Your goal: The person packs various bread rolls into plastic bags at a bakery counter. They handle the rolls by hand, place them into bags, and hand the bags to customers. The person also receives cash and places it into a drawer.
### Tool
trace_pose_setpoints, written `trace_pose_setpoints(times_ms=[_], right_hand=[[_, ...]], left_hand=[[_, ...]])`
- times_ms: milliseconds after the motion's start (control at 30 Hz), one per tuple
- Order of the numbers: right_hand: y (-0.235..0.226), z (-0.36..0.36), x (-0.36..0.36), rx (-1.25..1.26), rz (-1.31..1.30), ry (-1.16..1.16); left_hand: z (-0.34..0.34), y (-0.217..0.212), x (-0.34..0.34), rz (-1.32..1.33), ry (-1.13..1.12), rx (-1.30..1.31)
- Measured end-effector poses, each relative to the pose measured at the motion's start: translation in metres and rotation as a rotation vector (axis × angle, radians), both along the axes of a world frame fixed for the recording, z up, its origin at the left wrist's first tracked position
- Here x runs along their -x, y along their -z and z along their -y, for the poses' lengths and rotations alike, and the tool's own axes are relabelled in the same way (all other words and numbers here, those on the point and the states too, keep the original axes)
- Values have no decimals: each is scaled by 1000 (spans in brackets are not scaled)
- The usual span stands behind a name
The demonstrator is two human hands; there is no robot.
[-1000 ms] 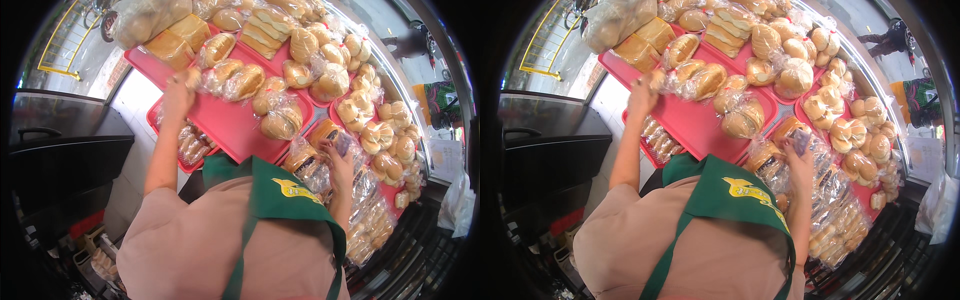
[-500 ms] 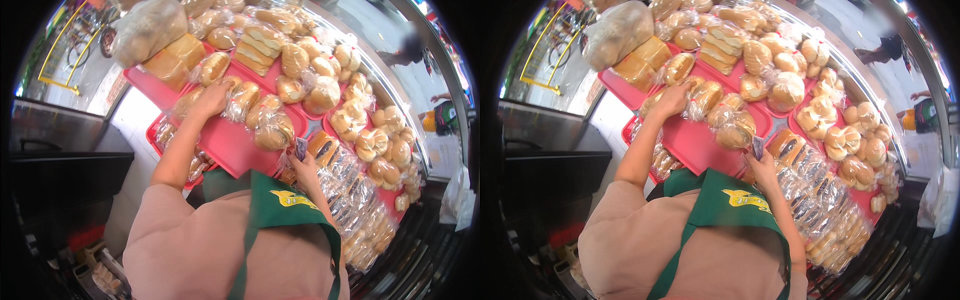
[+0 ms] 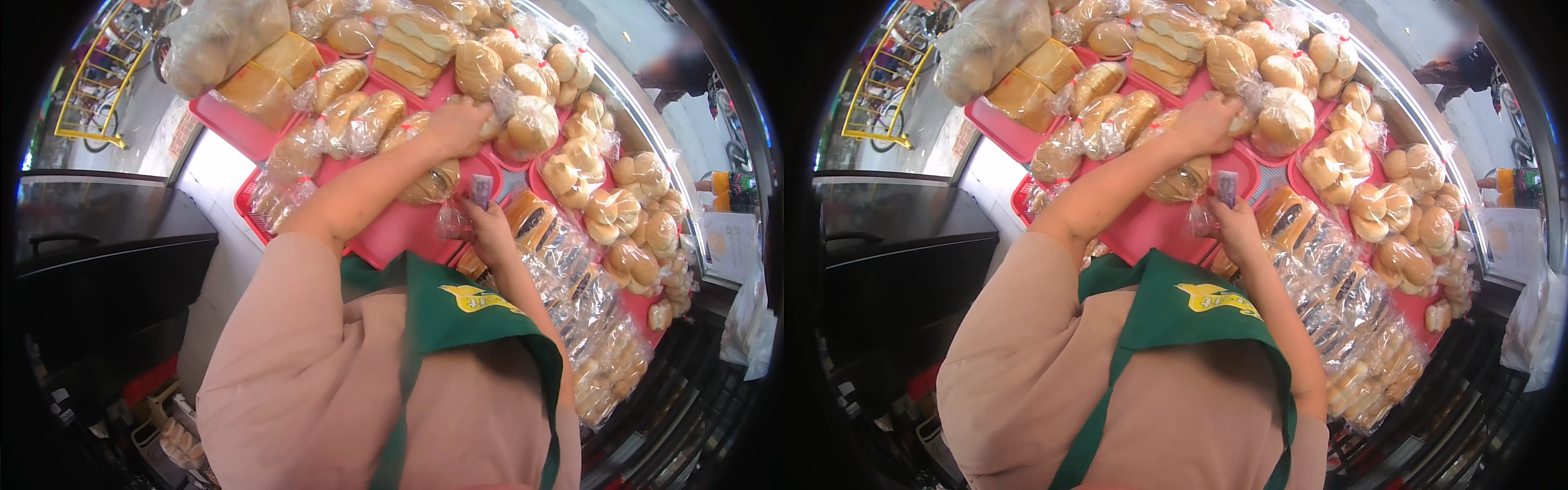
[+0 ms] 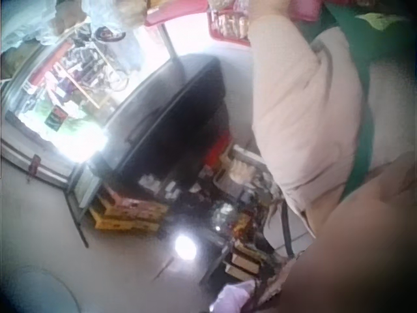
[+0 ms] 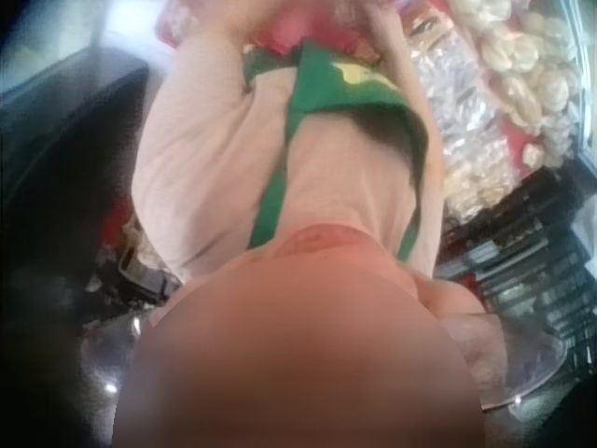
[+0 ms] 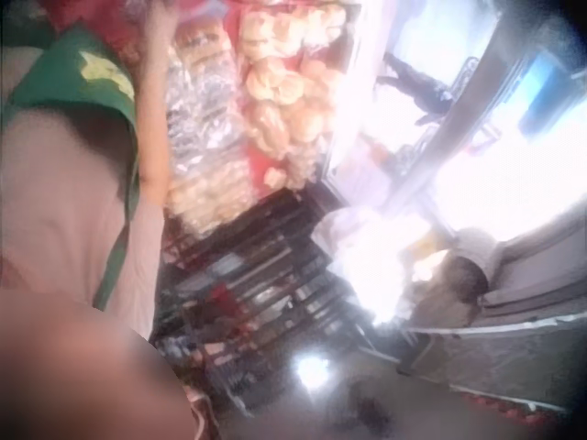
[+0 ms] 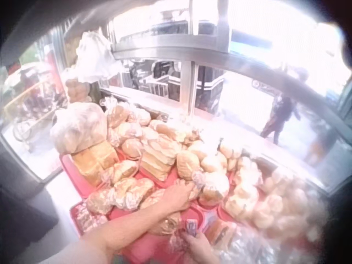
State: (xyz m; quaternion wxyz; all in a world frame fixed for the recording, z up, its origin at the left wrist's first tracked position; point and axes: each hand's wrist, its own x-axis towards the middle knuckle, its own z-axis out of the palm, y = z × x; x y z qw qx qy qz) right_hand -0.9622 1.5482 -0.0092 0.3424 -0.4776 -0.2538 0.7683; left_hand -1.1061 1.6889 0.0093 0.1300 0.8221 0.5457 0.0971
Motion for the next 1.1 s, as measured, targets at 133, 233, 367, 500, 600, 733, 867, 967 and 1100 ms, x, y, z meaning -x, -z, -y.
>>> trace_pose_setpoints(times_ms=[133, 233, 367, 500, 600, 733, 867, 967, 1100], right_hand=[[-7, -2, -34, 13, 37, 199], [-9, -6, -43, -13, -65, 345], [-7, -9, -40, -89, -307, 362], [-4, -1, -33, -44, 75, 277], [0, 10, -26, -2, 159, 179], [8, 14, -17, -257, 480, -69], [13, 16, -18, -317, 619, -181], [11, 20, -23, -177, 425, -65], [5, 26, -28, -115, 366, 32]], left_hand=[[-3, -36, 26, 327, -185, 157], [29, -53, 34, 586, -172, 156], [101, -38, 20, 613, -69, 142], [80, -16, 28, 574, -11, -23], [1, -1, 30, 567, -201, -200], [-72, 24, -10, 279, -483, 218], [-66, 57, -53, 283, -548, -17], [-61, 56, -48, 517, -539, 60], [-48, 6, 6, 1561, -322, 589]])
